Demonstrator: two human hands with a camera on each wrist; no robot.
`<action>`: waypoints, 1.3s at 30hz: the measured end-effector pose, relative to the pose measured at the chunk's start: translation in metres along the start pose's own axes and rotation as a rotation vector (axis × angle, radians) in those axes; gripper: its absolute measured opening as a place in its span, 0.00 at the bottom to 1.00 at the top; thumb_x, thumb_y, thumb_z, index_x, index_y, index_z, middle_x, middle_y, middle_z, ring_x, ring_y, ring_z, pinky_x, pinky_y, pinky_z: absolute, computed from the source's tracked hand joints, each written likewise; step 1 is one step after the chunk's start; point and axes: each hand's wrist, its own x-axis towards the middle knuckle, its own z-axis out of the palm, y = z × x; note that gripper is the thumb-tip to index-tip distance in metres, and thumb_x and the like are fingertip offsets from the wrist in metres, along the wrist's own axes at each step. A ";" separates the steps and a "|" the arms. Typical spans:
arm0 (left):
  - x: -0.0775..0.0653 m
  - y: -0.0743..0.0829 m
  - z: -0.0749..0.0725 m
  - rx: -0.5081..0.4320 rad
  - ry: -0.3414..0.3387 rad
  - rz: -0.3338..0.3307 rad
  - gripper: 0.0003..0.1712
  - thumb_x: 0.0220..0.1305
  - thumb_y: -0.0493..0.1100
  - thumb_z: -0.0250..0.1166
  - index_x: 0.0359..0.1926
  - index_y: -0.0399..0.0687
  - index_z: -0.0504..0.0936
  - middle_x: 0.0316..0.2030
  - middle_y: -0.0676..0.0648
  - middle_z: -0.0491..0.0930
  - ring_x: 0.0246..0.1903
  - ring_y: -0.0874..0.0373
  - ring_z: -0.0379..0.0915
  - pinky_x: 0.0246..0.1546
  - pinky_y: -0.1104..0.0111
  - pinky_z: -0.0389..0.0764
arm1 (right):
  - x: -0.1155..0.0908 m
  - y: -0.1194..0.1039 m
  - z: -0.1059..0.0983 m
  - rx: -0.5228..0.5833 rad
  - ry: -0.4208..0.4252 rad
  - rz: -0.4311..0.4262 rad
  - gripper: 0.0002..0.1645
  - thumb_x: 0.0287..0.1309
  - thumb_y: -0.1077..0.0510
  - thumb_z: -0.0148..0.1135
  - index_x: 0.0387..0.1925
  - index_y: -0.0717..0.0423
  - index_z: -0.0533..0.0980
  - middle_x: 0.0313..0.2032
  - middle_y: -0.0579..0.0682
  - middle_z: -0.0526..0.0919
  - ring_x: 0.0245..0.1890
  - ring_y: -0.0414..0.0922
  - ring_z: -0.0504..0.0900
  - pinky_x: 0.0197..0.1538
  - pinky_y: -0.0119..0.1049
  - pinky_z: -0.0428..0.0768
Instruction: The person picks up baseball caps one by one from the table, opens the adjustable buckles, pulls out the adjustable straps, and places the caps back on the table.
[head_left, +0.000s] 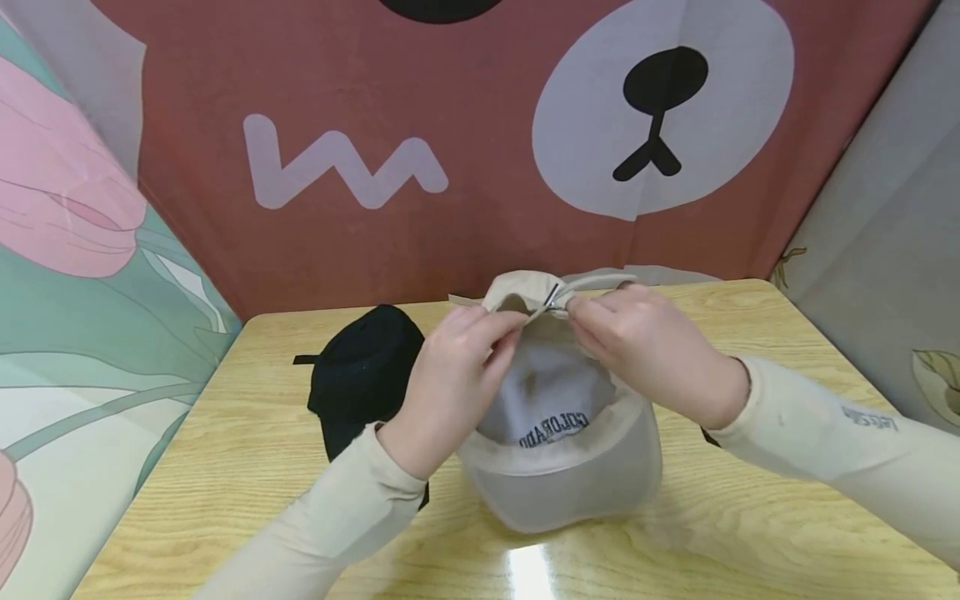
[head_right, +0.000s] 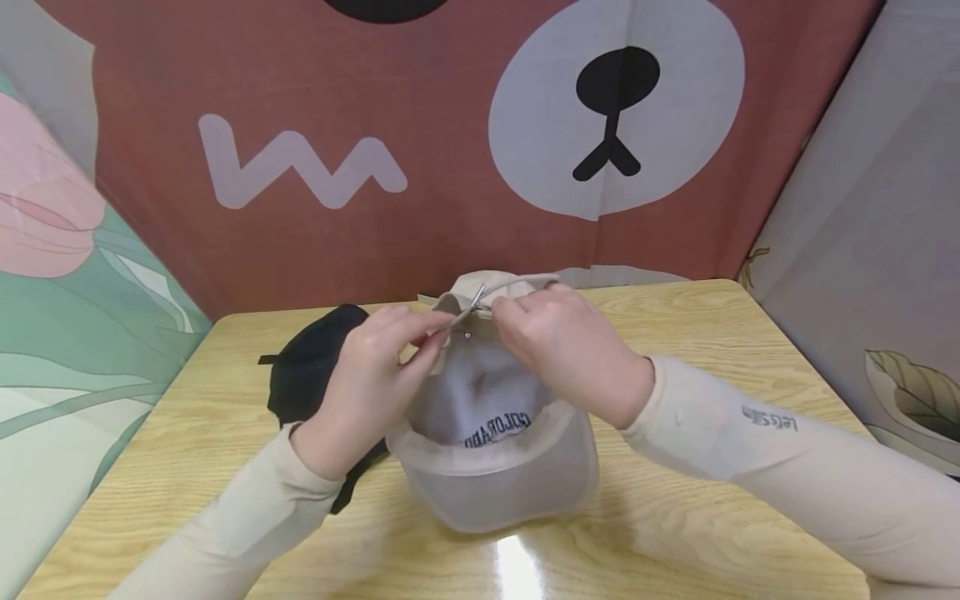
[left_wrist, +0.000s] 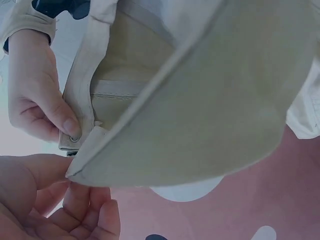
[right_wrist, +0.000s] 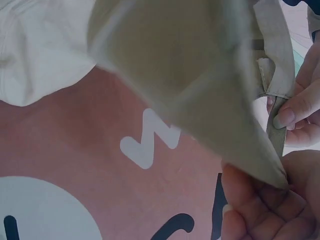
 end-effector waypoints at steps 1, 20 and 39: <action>0.000 0.000 0.000 0.002 -0.002 0.001 0.07 0.58 0.29 0.67 0.36 0.41 0.86 0.26 0.49 0.80 0.29 0.53 0.73 0.31 0.65 0.75 | 0.000 0.000 0.000 0.004 0.001 0.006 0.13 0.45 0.75 0.58 0.23 0.58 0.65 0.13 0.44 0.59 0.12 0.41 0.58 0.18 0.38 0.63; -0.003 -0.002 0.002 0.018 -0.002 0.014 0.09 0.56 0.27 0.66 0.37 0.40 0.86 0.25 0.48 0.77 0.29 0.53 0.72 0.29 0.65 0.74 | -0.002 0.001 -0.001 0.085 -0.001 0.092 0.11 0.42 0.75 0.62 0.23 0.60 0.72 0.15 0.44 0.64 0.13 0.41 0.57 0.19 0.35 0.61; -0.005 -0.003 0.002 0.011 0.002 -0.002 0.08 0.57 0.27 0.66 0.37 0.40 0.87 0.25 0.48 0.78 0.29 0.53 0.72 0.29 0.66 0.74 | -0.003 0.004 -0.003 0.056 -0.017 0.076 0.09 0.41 0.76 0.64 0.27 0.65 0.76 0.17 0.49 0.73 0.13 0.41 0.63 0.20 0.37 0.63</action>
